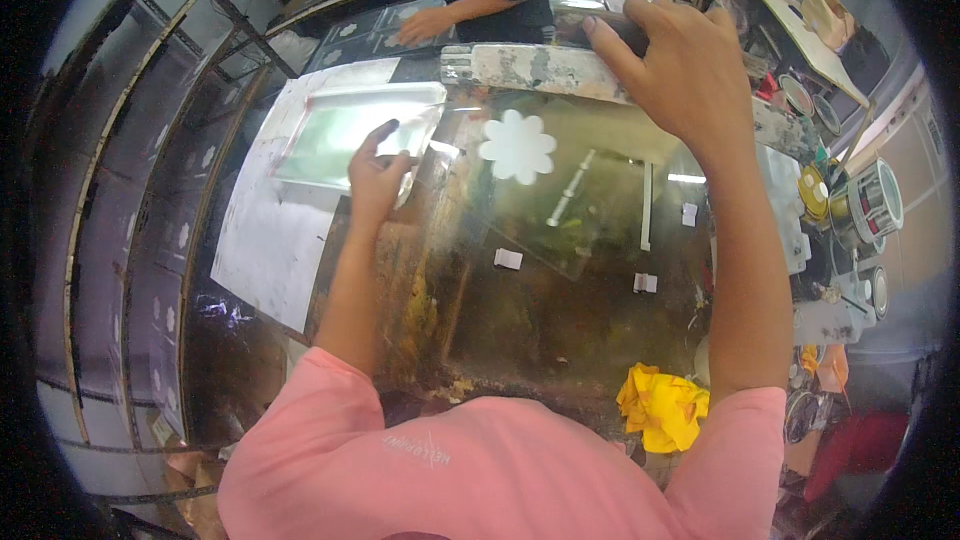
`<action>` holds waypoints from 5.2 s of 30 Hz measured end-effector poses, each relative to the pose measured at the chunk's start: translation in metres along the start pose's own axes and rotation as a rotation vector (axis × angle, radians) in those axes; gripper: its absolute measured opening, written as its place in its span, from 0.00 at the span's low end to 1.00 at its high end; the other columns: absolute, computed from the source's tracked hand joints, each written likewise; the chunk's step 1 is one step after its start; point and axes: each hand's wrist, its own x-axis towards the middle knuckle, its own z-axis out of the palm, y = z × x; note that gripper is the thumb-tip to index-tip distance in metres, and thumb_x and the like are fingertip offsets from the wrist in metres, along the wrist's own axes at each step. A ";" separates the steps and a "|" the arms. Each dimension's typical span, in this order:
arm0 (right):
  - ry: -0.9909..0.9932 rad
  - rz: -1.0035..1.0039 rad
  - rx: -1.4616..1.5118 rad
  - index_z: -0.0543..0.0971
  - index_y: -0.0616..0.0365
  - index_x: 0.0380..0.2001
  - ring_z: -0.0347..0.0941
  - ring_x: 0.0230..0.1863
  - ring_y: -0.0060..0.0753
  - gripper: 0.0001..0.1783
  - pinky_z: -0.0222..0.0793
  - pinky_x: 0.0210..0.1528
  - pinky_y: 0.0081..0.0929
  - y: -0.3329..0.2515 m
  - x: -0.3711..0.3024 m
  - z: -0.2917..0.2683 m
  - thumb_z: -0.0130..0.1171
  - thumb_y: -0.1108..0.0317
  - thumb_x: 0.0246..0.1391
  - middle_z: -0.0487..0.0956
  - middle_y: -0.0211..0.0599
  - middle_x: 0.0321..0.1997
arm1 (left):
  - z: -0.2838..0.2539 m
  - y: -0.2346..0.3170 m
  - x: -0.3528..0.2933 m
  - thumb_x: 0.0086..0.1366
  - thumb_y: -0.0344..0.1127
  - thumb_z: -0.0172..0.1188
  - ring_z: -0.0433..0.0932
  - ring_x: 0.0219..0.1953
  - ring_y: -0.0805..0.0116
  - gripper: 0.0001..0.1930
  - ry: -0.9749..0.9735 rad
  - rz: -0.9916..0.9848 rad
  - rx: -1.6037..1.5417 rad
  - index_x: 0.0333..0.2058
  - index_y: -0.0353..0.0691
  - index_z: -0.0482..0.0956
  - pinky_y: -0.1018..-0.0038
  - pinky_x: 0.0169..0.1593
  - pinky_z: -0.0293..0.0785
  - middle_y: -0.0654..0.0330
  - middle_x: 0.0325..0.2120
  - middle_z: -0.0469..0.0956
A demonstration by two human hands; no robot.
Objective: The person repeatedly applies white ink onto a screen-printing frame using a squeegee, then lifts the frame to reveal a flower-shaped print on the surface below. The process is repeated multiple times in a workshop setting.
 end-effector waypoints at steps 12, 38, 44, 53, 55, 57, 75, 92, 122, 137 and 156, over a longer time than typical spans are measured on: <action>0.010 -0.028 -0.014 0.84 0.62 0.36 0.77 0.37 0.53 0.27 0.64 0.47 0.40 0.002 -0.001 0.002 0.60 0.44 0.66 0.83 0.49 0.33 | -0.102 -0.098 0.096 0.71 0.43 0.66 0.74 0.68 0.43 0.40 0.162 0.037 0.708 0.77 0.43 0.61 0.53 0.67 0.70 0.29 0.70 0.66; -0.034 0.028 0.032 0.84 0.61 0.28 0.82 0.37 0.56 0.29 0.71 0.43 0.50 -0.001 0.001 -0.003 0.59 0.42 0.63 0.84 0.51 0.29 | 0.051 0.009 -0.054 0.79 0.69 0.36 0.76 0.64 0.43 0.39 -0.766 0.024 0.852 0.61 0.41 0.82 0.41 0.77 0.49 0.41 0.58 0.80; -0.063 0.044 -0.031 0.87 0.57 0.36 0.83 0.40 0.51 0.32 0.67 0.51 0.49 0.000 -0.001 0.000 0.56 0.36 0.65 0.86 0.45 0.32 | 0.153 0.019 -0.130 0.60 0.87 0.50 0.40 0.80 0.27 0.59 -0.830 0.381 0.850 0.78 0.49 0.60 0.36 0.79 0.33 0.31 0.78 0.47; -0.070 0.052 -0.002 0.90 0.57 0.38 0.86 0.44 0.48 0.37 0.66 0.59 0.51 0.021 0.024 0.014 0.51 0.33 0.62 0.88 0.48 0.37 | 0.218 0.056 -0.140 0.55 0.88 0.54 0.43 0.81 0.33 0.61 -0.917 0.549 0.803 0.76 0.48 0.65 0.34 0.78 0.33 0.33 0.78 0.50; -0.075 0.057 -0.014 0.90 0.58 0.38 0.86 0.43 0.48 0.38 0.66 0.58 0.52 0.019 0.026 0.013 0.50 0.32 0.62 0.88 0.48 0.36 | 0.221 0.054 -0.147 0.54 0.89 0.52 0.45 0.81 0.34 0.62 -0.923 0.567 0.718 0.75 0.47 0.66 0.34 0.79 0.32 0.33 0.77 0.51; -0.032 0.020 -0.020 0.90 0.58 0.39 0.85 0.43 0.49 0.37 0.68 0.55 0.52 0.015 0.024 0.010 0.51 0.33 0.63 0.88 0.47 0.37 | 0.222 0.050 -0.156 0.53 0.90 0.52 0.46 0.81 0.34 0.62 -0.916 0.586 0.680 0.75 0.47 0.67 0.34 0.78 0.33 0.34 0.77 0.53; -0.096 0.072 0.019 0.88 0.63 0.29 0.85 0.40 0.59 0.34 0.72 0.54 0.53 0.009 0.026 -0.002 0.52 0.40 0.63 0.86 0.57 0.32 | 0.233 0.039 -0.181 0.52 0.90 0.53 0.56 0.78 0.39 0.61 -0.751 0.696 0.604 0.72 0.47 0.71 0.33 0.78 0.36 0.43 0.74 0.62; -0.122 0.051 0.061 0.89 0.61 0.31 0.84 0.41 0.58 0.32 0.72 0.53 0.52 0.005 0.022 -0.011 0.52 0.40 0.62 0.86 0.57 0.33 | 0.232 0.042 -0.180 0.54 0.89 0.53 0.55 0.78 0.39 0.60 -0.756 0.682 0.585 0.72 0.46 0.72 0.37 0.78 0.44 0.42 0.74 0.62; -0.131 0.069 0.019 0.87 0.66 0.29 0.85 0.37 0.56 0.35 0.75 0.53 0.50 0.010 0.025 -0.003 0.50 0.40 0.61 0.86 0.57 0.30 | 0.236 0.041 -0.181 0.48 0.91 0.57 0.50 0.80 0.38 0.70 -0.705 0.580 0.651 0.72 0.30 0.66 0.36 0.79 0.36 0.41 0.76 0.58; -0.138 0.070 0.011 0.87 0.66 0.29 0.85 0.37 0.56 0.36 0.75 0.53 0.50 0.007 0.023 -0.006 0.50 0.40 0.61 0.86 0.58 0.30 | 0.235 0.043 -0.181 0.51 0.89 0.57 0.55 0.79 0.41 0.65 -0.731 0.625 0.623 0.70 0.34 0.70 0.39 0.79 0.41 0.42 0.75 0.61; -0.072 0.085 -0.002 0.87 0.64 0.29 0.84 0.40 0.60 0.35 0.75 0.54 0.51 0.007 0.019 -0.002 0.52 0.38 0.61 0.86 0.58 0.33 | 0.227 0.036 -0.190 0.52 0.79 0.67 0.75 0.65 0.45 0.48 -0.599 0.678 0.475 0.52 0.35 0.87 0.49 0.69 0.68 0.48 0.60 0.80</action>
